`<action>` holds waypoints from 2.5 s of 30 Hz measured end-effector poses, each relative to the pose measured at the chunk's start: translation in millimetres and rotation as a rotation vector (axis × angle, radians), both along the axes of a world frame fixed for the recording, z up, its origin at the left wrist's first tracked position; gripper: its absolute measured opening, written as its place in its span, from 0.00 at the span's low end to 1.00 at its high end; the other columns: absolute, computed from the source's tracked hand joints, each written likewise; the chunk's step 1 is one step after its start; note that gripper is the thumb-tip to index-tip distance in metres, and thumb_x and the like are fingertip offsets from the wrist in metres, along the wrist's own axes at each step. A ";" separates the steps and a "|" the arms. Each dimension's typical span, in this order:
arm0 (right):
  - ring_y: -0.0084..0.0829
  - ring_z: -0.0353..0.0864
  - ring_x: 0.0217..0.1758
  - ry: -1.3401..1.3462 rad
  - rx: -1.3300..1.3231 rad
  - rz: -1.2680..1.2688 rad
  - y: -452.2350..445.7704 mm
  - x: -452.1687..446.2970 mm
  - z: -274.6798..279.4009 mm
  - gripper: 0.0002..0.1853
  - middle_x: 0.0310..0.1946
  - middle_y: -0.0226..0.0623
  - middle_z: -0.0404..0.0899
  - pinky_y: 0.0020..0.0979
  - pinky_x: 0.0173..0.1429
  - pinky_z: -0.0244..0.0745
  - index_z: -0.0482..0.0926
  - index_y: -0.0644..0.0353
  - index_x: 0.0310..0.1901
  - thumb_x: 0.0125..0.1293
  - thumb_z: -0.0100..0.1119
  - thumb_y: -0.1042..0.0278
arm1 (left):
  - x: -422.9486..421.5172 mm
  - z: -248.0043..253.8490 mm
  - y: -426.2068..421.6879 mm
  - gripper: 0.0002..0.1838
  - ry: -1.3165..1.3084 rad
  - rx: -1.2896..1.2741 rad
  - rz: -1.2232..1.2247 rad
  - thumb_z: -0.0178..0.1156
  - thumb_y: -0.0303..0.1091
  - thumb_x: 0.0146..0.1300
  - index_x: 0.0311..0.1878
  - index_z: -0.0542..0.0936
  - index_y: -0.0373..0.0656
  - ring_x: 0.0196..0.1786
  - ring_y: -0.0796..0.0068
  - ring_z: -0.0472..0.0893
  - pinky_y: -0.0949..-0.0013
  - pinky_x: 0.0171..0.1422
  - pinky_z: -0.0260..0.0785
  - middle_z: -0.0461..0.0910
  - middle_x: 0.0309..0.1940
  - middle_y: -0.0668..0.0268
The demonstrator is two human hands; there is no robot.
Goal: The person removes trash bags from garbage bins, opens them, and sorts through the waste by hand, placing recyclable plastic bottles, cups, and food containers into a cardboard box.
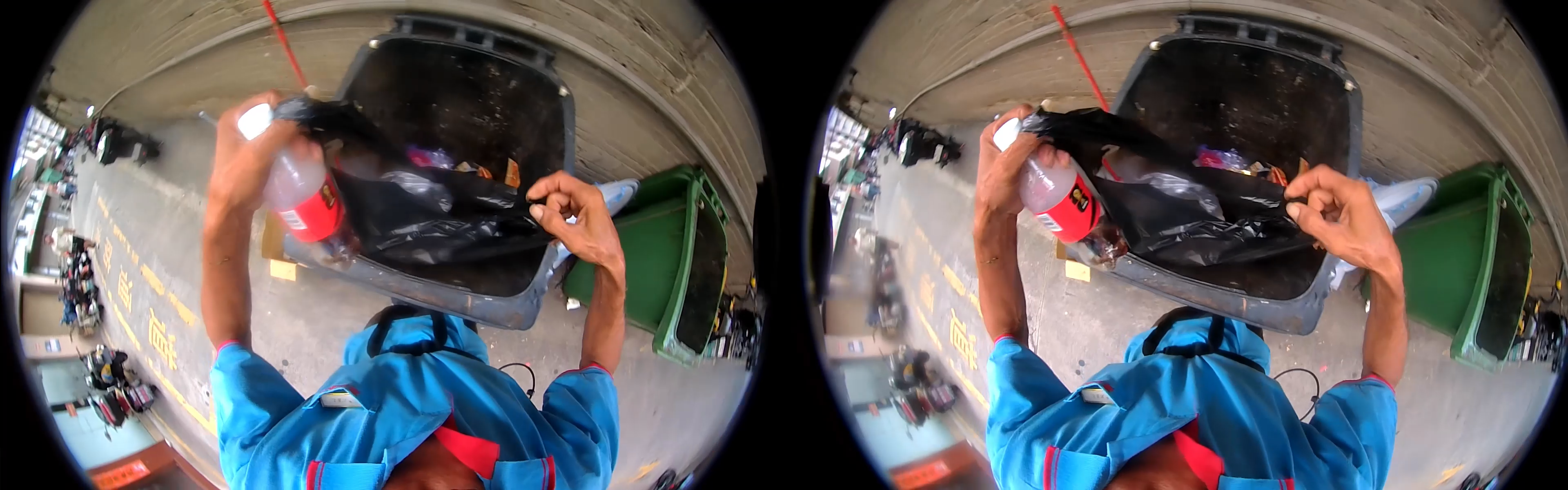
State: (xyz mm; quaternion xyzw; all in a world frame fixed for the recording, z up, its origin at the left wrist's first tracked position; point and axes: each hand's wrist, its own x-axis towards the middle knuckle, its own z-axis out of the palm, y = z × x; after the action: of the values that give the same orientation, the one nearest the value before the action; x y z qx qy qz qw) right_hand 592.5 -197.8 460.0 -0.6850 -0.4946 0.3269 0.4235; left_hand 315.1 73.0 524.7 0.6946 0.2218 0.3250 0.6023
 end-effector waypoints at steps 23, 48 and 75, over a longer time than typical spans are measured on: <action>0.12 0.59 0.23 0.335 0.423 0.174 165.8 -90.6 5.8 0.14 0.19 0.20 0.66 0.20 0.28 0.51 0.74 0.60 0.26 0.71 0.50 0.66 | -16.1 -44.2 -39.7 0.12 0.039 -0.293 -0.197 0.67 0.33 0.60 0.29 0.77 0.36 0.20 0.73 0.81 0.72 0.26 0.74 0.79 0.16 0.63; 0.34 0.77 0.56 0.170 -0.034 0.118 78.4 -130.2 -70.4 0.45 0.55 0.47 0.76 0.34 0.59 0.72 0.63 0.66 0.66 0.50 0.76 0.56 | 53.1 -105.4 -29.1 0.15 -0.101 -0.510 -0.002 0.64 0.40 0.64 0.27 0.75 0.42 0.23 0.64 0.80 0.63 0.32 0.75 0.76 0.18 0.62; 0.26 0.81 0.35 0.277 0.382 -0.298 135.4 -51.9 -74.0 0.29 0.39 0.41 0.81 0.25 0.42 0.77 0.73 0.70 0.53 0.63 0.65 0.50 | 46.0 -167.5 -31.8 0.40 0.030 -0.148 -0.154 0.79 0.27 0.40 0.53 0.63 0.35 0.54 0.67 0.77 0.66 0.59 0.71 0.73 0.50 0.54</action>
State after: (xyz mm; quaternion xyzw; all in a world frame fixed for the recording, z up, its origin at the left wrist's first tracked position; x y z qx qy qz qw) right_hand 540.6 -62.4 386.0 -0.6066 -0.3783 0.2522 0.6522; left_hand 361.2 41.2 357.2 0.6679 0.2000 0.2500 0.6718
